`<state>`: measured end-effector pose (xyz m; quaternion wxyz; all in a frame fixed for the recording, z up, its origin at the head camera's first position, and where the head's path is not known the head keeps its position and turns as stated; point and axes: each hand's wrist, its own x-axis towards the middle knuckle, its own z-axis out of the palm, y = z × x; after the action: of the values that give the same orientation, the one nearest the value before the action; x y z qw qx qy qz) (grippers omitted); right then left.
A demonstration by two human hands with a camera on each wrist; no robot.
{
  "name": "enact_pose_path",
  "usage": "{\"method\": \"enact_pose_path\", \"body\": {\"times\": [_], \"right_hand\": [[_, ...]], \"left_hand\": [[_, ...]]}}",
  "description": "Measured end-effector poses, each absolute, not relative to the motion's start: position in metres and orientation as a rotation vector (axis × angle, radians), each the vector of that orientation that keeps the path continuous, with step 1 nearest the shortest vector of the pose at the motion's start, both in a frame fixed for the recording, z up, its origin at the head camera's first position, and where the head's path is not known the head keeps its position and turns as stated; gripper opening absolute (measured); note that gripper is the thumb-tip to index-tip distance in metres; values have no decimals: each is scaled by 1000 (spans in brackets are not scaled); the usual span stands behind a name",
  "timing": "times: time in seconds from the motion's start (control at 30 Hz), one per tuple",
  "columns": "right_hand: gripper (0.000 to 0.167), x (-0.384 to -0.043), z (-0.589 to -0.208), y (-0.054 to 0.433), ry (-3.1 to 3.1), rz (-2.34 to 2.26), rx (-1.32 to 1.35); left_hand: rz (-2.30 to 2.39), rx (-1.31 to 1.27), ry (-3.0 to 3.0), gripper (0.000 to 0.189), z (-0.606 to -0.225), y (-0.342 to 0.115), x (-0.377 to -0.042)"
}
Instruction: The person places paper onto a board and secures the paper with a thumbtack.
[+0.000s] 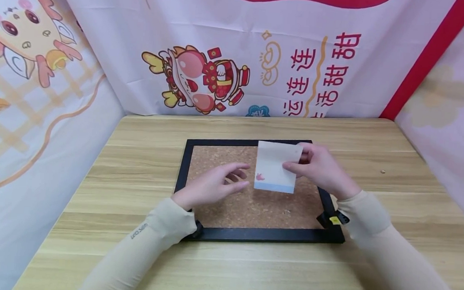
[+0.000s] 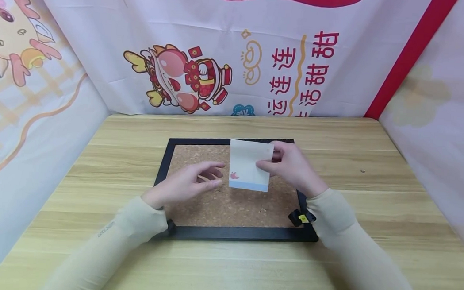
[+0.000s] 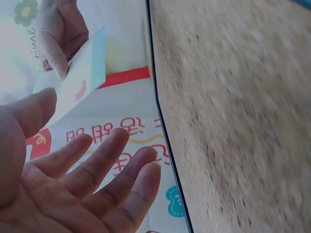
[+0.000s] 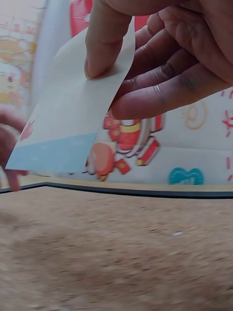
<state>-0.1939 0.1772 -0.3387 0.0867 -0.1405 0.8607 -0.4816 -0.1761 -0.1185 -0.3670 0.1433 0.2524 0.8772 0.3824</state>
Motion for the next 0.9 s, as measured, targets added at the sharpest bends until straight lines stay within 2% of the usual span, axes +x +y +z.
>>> {"method": "enact_pose_path", "body": {"times": [0.17,0.63,0.9], "right_hand": [[31,-189,-343,160,2494,-1508,-496],[26,-176,-348,131,2371,-1524,-583],[27,-174,-345,133,2479,-1430,-646]], "left_hand": [[1157,720,2500,51,-367,-114,-175],[1097,703,2485,30,-371,-119,-169],[1085,696,2468,29,-374,-120,-169]]}}
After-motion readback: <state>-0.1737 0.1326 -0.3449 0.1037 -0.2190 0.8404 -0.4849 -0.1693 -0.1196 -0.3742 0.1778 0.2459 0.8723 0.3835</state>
